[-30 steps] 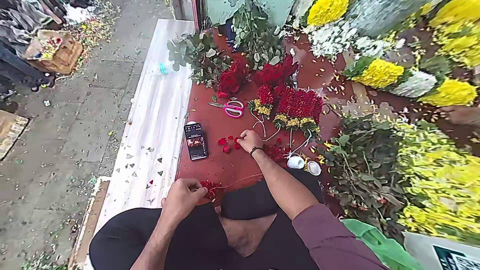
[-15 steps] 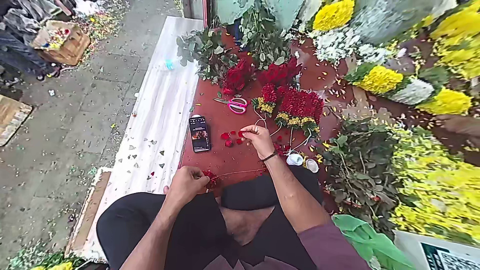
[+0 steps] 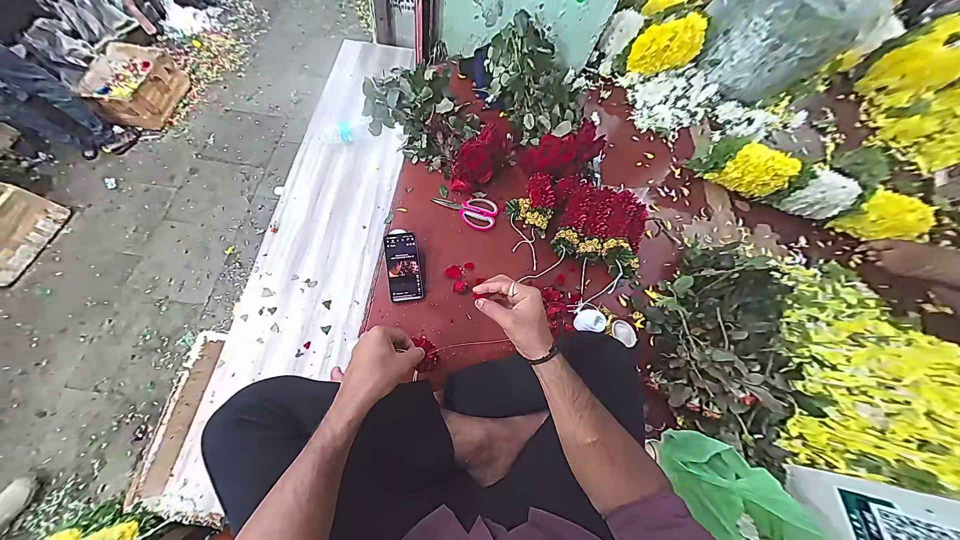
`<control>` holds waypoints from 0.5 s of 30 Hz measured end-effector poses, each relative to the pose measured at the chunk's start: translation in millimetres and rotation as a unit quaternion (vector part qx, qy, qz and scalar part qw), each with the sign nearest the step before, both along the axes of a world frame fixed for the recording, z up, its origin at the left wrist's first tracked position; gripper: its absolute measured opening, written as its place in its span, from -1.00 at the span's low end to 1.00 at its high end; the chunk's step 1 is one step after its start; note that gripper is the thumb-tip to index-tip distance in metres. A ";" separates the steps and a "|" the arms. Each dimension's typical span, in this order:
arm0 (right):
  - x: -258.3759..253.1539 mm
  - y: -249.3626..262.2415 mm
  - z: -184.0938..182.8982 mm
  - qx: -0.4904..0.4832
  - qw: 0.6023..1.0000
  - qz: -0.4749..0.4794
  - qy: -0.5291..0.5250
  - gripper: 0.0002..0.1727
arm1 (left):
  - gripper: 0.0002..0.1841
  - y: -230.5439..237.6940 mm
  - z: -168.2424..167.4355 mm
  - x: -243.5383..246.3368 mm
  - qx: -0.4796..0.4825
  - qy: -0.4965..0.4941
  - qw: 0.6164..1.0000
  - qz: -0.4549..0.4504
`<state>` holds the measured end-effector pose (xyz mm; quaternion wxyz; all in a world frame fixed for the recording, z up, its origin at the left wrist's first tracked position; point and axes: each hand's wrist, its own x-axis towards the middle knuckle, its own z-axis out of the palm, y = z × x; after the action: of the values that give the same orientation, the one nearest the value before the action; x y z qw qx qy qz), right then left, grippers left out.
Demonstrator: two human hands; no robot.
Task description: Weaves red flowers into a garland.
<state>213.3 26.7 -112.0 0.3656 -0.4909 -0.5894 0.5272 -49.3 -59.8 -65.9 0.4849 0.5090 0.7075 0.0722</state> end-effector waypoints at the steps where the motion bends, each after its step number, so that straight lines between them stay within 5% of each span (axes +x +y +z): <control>1: -2.2 -4.9 2.9 -0.001 1.000 -0.008 0.007 -0.82 | -0.77 -0.5 -0.7 0.5 0.000 -0.001 1.000 0.001; 7: -19.4 -39.9 22.6 -0.076 0.986 -0.066 0.133 -0.86 | -0.75 -1.2 -1.7 2.6 -0.001 -0.005 1.000 -0.001; 11: -31.3 -61.0 32.0 -0.167 0.955 -0.100 0.225 -0.47 | -0.75 -1.5 -1.5 5.1 -0.010 -0.036 0.999 0.007; 15: -39.7 -71.5 33.6 -0.231 0.949 -0.077 0.199 -0.27 | -0.81 -2.7 -0.9 8.6 -0.003 -0.099 0.994 0.037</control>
<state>173.7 -44.8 -78.5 0.3921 -0.4908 -0.3269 0.7060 -40.7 -62.5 -66.8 0.5514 0.4717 0.6741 0.1380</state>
